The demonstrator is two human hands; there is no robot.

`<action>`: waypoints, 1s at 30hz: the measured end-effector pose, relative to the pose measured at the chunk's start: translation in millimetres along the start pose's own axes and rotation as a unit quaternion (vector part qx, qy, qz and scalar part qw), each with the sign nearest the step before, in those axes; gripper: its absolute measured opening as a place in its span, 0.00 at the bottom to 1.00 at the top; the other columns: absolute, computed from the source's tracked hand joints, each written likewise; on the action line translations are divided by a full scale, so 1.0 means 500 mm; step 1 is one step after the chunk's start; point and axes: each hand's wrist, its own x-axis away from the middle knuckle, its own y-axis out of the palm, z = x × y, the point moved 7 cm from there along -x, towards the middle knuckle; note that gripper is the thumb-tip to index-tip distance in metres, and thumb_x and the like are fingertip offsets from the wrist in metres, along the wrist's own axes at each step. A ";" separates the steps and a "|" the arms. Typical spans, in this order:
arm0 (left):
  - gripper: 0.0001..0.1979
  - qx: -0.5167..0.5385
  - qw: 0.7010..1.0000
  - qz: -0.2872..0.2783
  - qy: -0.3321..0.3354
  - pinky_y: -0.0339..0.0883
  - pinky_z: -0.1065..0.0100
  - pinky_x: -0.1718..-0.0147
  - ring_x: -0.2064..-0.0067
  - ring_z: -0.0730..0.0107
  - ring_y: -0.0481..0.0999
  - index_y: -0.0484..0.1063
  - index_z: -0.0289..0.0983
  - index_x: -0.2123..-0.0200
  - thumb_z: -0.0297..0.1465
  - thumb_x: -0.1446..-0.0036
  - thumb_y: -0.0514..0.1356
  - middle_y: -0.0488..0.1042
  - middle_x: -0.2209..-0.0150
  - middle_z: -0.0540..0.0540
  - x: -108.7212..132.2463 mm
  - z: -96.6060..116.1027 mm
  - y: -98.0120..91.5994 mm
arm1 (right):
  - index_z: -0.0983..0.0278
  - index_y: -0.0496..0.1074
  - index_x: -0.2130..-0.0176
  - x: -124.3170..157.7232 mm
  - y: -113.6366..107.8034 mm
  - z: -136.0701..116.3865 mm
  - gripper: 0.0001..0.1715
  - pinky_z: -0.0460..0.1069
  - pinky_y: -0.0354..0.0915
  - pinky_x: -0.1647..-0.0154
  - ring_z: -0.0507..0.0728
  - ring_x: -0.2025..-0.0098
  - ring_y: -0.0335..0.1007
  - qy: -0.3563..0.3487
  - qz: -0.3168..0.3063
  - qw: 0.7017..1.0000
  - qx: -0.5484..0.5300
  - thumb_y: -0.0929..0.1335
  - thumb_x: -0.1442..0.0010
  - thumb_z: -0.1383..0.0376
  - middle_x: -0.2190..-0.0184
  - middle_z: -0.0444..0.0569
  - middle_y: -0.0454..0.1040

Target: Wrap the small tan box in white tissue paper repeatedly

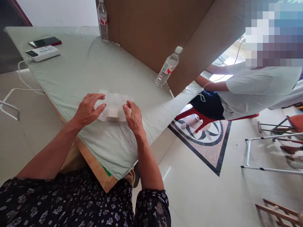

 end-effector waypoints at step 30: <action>0.48 -0.106 0.960 -0.257 -0.020 0.50 0.42 0.28 0.23 0.39 0.52 0.51 0.36 0.26 0.48 0.42 0.64 0.57 0.25 0.31 0.073 -0.023 0.116 | 0.63 0.72 0.44 0.019 -0.145 0.160 0.28 0.67 0.67 0.40 0.69 0.44 0.74 0.089 0.107 0.966 0.217 0.72 0.41 0.56 0.46 0.60 0.79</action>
